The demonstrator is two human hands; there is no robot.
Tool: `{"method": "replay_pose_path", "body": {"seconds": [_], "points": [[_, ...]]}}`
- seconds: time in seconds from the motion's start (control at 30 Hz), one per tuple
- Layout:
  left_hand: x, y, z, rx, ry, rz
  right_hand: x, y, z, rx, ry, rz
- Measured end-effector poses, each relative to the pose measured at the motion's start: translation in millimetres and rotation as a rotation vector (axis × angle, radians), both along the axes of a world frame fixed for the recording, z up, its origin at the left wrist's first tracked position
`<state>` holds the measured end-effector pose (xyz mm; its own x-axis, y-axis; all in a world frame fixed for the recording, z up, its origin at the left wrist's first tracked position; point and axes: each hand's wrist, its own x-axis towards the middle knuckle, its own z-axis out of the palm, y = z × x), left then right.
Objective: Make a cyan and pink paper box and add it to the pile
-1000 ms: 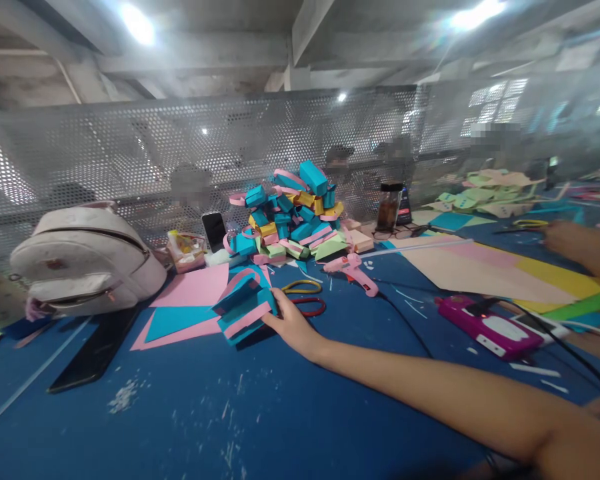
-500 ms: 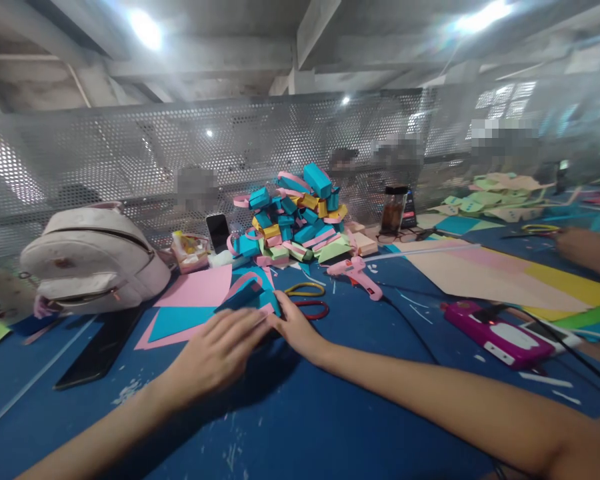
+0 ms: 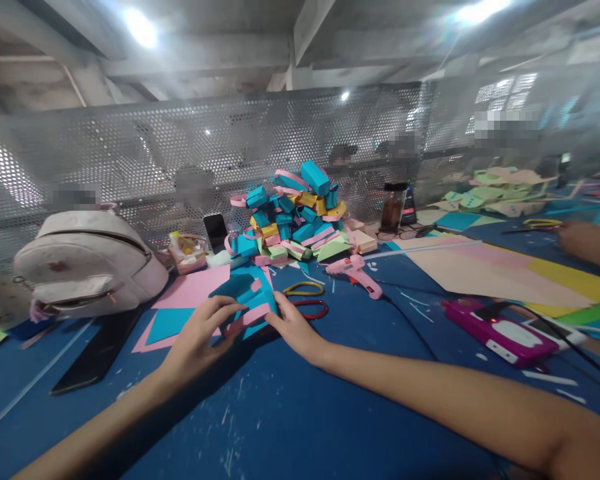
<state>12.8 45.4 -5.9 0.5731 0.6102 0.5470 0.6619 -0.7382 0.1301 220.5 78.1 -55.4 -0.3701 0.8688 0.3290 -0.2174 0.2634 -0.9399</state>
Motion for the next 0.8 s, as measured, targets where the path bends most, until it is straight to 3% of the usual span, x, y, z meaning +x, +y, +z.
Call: {"method": "replay_pose_path", "body": {"seconds": [0.33, 0.57, 0.8], "points": [[4.3, -7.9, 13.6, 0.003, 0.04, -0.027, -4.1, -5.9, 3.8, 0.011, -0.027, 0.139], [8.6, -17.0, 15.8, -0.157, 0.089, -0.11, -2.7, -6.2, 6.3, 0.063, -0.08, 0.047], [4.2, -13.9, 17.5, -0.293, -0.043, -0.076, 0.8, -1.8, 2.3, 0.011, -0.098, -0.029]]}}
